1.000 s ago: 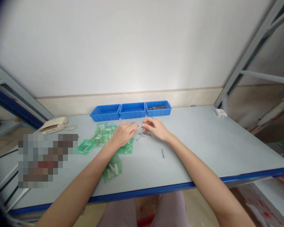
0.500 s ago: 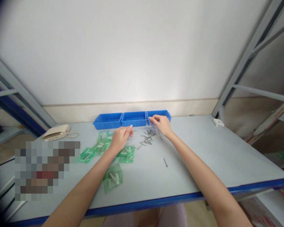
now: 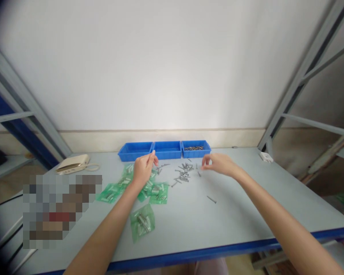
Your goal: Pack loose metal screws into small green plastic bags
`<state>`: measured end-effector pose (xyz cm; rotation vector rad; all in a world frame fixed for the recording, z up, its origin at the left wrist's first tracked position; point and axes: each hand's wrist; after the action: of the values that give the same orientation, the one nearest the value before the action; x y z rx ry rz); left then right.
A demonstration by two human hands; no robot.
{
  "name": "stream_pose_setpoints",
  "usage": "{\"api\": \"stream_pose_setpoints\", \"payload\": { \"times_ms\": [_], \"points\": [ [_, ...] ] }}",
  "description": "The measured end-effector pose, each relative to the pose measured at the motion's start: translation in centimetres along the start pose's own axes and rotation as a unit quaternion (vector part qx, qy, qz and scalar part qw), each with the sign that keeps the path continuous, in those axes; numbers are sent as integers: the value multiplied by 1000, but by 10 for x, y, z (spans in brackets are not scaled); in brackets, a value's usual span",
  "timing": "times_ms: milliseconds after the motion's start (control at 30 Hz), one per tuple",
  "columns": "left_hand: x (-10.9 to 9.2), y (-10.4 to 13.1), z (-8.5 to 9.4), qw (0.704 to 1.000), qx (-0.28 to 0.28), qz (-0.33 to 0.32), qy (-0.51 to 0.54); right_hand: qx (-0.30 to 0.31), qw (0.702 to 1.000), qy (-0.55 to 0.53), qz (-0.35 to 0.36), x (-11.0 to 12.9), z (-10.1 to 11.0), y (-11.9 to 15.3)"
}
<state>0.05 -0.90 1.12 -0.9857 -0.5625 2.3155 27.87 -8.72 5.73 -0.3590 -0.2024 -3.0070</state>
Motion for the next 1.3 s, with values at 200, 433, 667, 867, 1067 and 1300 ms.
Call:
{"api": "stream_pose_setpoints", "payload": {
  "times_ms": [200,433,667,867,1067,1300],
  "points": [
    [-12,2,-1,1000,1,-25,18,138,990,24,-2,5,-43,53],
    [-9,3,-4,999,30,-1,19,95,994,-14,-54,2,-61,46],
    [-9,3,-15,982,180,-25,-43,45,958,-278,48,13,-56,-6],
    [-9,6,-17,974,208,-59,-69,18,908,-401,120,41,-60,-75],
    [-14,8,-18,961,224,-107,-122,12,875,-459,150,49,-80,-76],
    [-20,10,-22,949,223,-149,-165,32,867,-474,149,43,-81,-64]
  ]
}}
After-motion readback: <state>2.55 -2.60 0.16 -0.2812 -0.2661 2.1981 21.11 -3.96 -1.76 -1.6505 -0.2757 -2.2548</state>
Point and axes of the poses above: each hand's wrist, its own y-axis away from the middle knuckle, its own z-axis out of the back of the hand, x = y × z, and after that the axes turned 8 degrees about x, right-handed
